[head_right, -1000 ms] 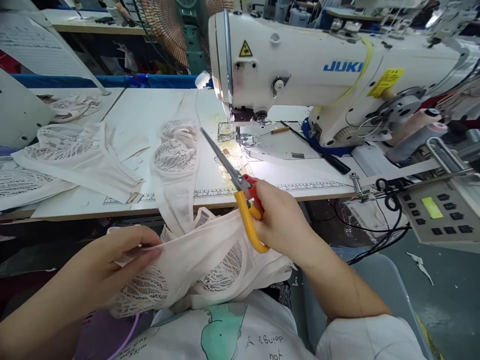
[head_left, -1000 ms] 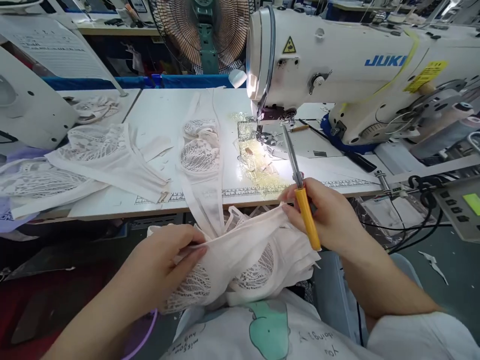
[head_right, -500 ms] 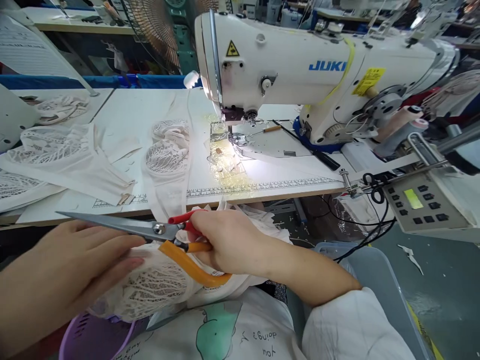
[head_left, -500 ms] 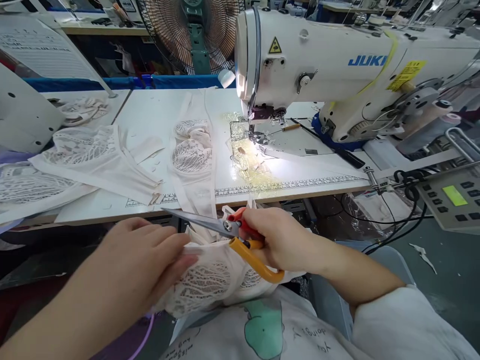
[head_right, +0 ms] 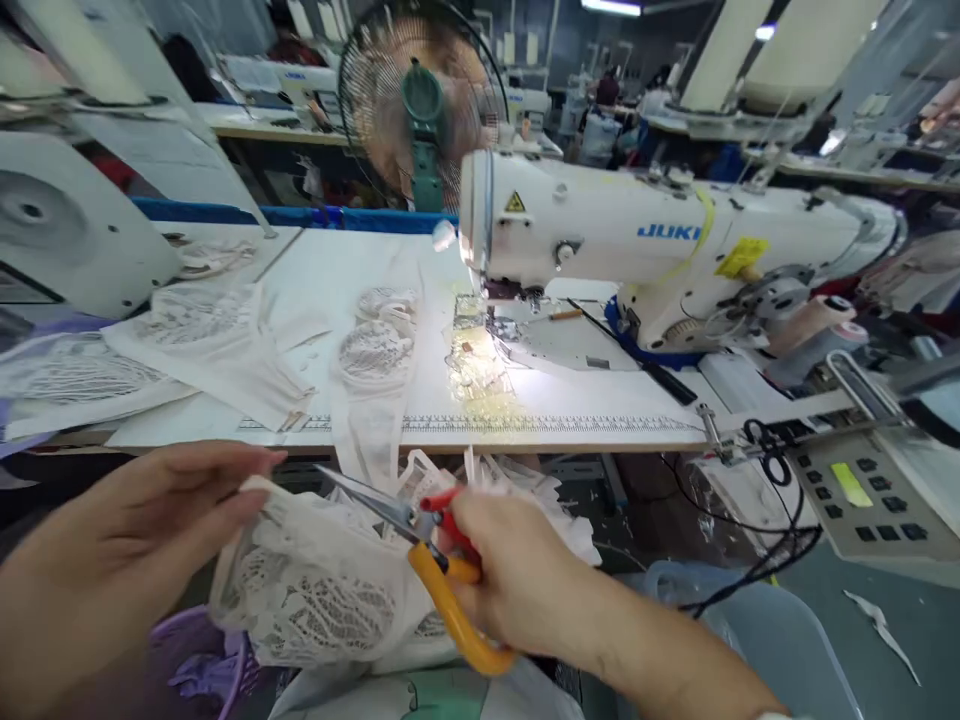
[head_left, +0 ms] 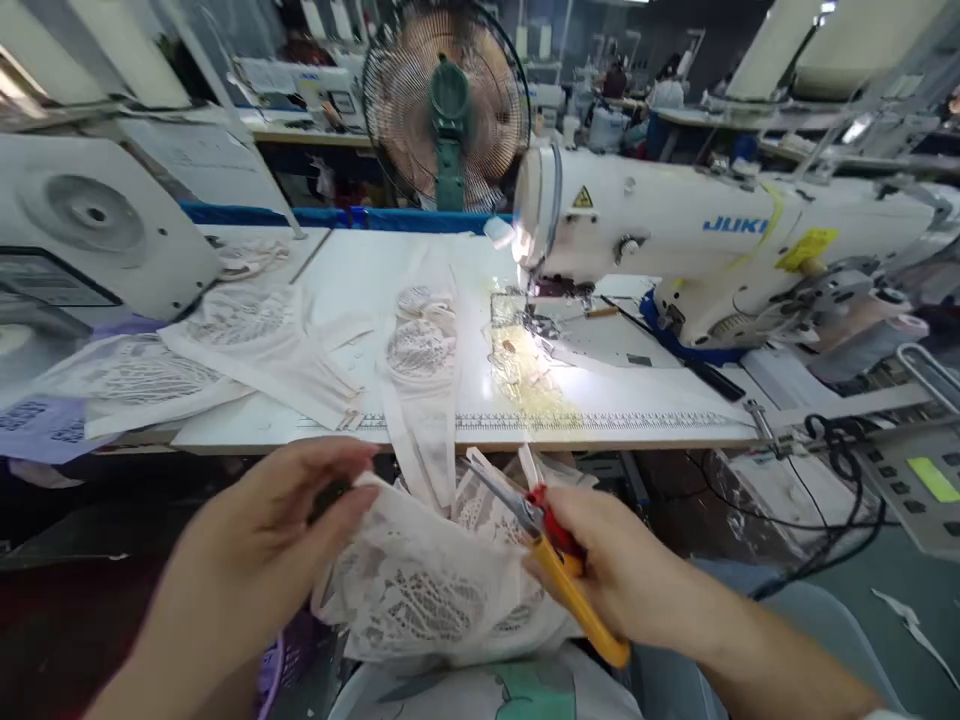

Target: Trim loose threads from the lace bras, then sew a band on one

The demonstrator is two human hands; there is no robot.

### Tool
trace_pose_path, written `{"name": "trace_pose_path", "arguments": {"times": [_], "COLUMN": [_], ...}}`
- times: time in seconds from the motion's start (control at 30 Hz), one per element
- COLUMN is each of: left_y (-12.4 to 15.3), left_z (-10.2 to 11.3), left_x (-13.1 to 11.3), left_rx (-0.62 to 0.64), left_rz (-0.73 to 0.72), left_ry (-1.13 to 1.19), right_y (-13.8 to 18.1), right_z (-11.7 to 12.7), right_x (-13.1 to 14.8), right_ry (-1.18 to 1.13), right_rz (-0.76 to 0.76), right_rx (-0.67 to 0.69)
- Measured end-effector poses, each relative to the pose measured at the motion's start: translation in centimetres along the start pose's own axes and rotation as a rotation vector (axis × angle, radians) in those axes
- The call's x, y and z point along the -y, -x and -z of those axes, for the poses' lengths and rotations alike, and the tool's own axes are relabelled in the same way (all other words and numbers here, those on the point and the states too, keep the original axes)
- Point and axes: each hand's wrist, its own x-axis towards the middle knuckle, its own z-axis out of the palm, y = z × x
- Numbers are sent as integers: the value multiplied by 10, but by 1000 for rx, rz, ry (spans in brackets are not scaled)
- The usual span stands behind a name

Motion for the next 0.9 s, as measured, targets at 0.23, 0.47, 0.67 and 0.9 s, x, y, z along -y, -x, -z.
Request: {"name": "trace_pose_path", "arguments": {"times": [0.23,0.47,0.67,0.9], "left_y": [0,-8,-11,-12], "left_z": [-49,-81,-84,-83], "left_x": [-1,-7,-3,-2], "left_rx": [152,318,330,380], "left_rz": [-389,-579,-592,-309], "left_ry": [97,86,123,24], "right_y": [8,-16,-30,-34], "right_z": [12,27,31,11], "right_x": [-8,4,9,-1], "right_ry": [-159,-586,-561,-347], "right_rz": [-49,143,116,244], "right_rx": [4,-267,-204,-480]}}
